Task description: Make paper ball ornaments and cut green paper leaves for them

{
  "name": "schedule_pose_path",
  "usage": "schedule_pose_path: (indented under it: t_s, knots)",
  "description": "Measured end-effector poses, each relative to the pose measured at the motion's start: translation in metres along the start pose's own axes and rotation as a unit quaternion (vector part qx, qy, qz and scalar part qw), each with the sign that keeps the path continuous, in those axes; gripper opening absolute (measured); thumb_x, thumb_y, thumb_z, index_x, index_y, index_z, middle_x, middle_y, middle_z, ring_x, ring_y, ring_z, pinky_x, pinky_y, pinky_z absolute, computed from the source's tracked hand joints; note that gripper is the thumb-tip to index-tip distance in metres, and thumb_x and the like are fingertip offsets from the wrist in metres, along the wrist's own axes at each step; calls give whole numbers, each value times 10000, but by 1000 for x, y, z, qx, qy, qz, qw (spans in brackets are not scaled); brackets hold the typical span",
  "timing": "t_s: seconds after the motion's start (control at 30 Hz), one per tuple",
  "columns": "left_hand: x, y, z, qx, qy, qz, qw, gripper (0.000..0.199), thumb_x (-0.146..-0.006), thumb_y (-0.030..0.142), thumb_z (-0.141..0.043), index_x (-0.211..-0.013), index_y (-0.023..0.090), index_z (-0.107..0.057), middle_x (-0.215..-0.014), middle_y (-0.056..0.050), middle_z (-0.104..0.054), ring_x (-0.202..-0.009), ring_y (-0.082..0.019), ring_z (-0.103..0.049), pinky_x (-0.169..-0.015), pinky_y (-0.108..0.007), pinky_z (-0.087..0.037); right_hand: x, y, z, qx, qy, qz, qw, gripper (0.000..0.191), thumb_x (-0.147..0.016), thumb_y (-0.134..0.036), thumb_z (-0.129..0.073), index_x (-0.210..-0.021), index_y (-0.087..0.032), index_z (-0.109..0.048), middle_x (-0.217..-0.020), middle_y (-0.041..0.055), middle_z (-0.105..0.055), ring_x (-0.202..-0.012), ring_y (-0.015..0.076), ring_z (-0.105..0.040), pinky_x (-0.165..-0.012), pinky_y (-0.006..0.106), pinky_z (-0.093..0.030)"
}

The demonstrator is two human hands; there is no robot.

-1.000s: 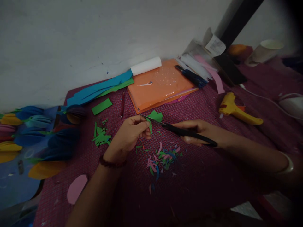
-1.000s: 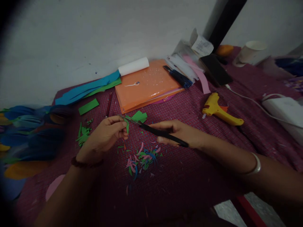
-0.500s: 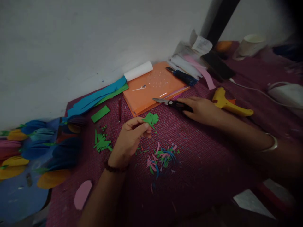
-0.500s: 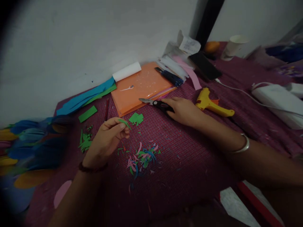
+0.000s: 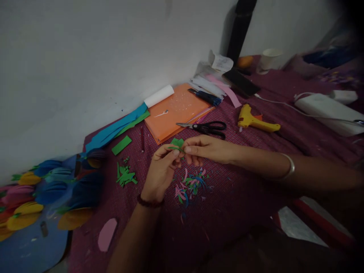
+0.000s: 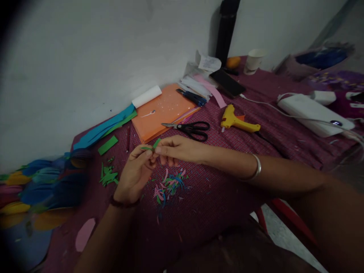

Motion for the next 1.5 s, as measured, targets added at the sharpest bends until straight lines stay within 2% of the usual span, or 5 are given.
schedule_pose_path:
  t_s: [0.27, 0.53, 0.77, 1.37, 1.5]
  knots:
    - [1, 0, -1, 14, -12, -4, 1000, 128, -671, 212, -765, -722, 173, -654, -644, 45, -611, -565, -56, -553, -522, -164, -449, -7, 7, -4, -36, 40, 6, 999, 281, -891, -412, -572, -819, -141, -576, -639, -34, -541, -497, 43, -481, -445, 160, -403]
    - [-2, -4, 2, 35, -42, -25, 998, 161, -747, 290, -720, -831, 164, -665, -666, 21, -595, -577, -81, -556, -510, -192, -492, -8, 8, 2, 100, 88, 31, 991, 186, -904, -293, -501, -782, -155, -533, -644, -29, -530, -525, 63, -491, -486, 190, -401]
    - [-3, -6, 2, 27, -20, -16, 999, 173, -804, 333, -681, -827, 162, -670, -646, 17, -595, -566, -79, -570, -502, -181, -498, -8, 6, 5, 256, 129, 122, 950, 143, -871, -227, -523, -765, -146, -576, -630, -28, -491, -583, 80, -419, -538, 220, -334]
    - [-6, -9, 1, 10, 14, -16, 1000, 124, -757, 250, -708, -723, 162, -628, -626, 21, -618, -537, -75, -564, -497, -177, -462, -9, 15, 5, 78, 84, -7, 993, 204, -914, -293, -481, -767, -156, -521, -646, -28, -555, -479, 50, -498, -469, 185, -431]
    - [-7, -9, 3, 35, 25, 6, 999, 269, -821, 404, -623, -713, 158, -612, -596, 8, -600, -519, -91, -562, -482, -198, -458, -10, 16, 4, 47, 86, -23, 995, 111, -861, -242, -544, -788, -160, -532, -621, -44, -550, -482, 51, -498, -465, 177, -424]
Point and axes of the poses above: each hand's wrist, its own x-axis away from the middle knuckle, its own z-axis out of the back of the hand, y = z × x, the point moved 2 cm from there along -x, towards the middle knuckle
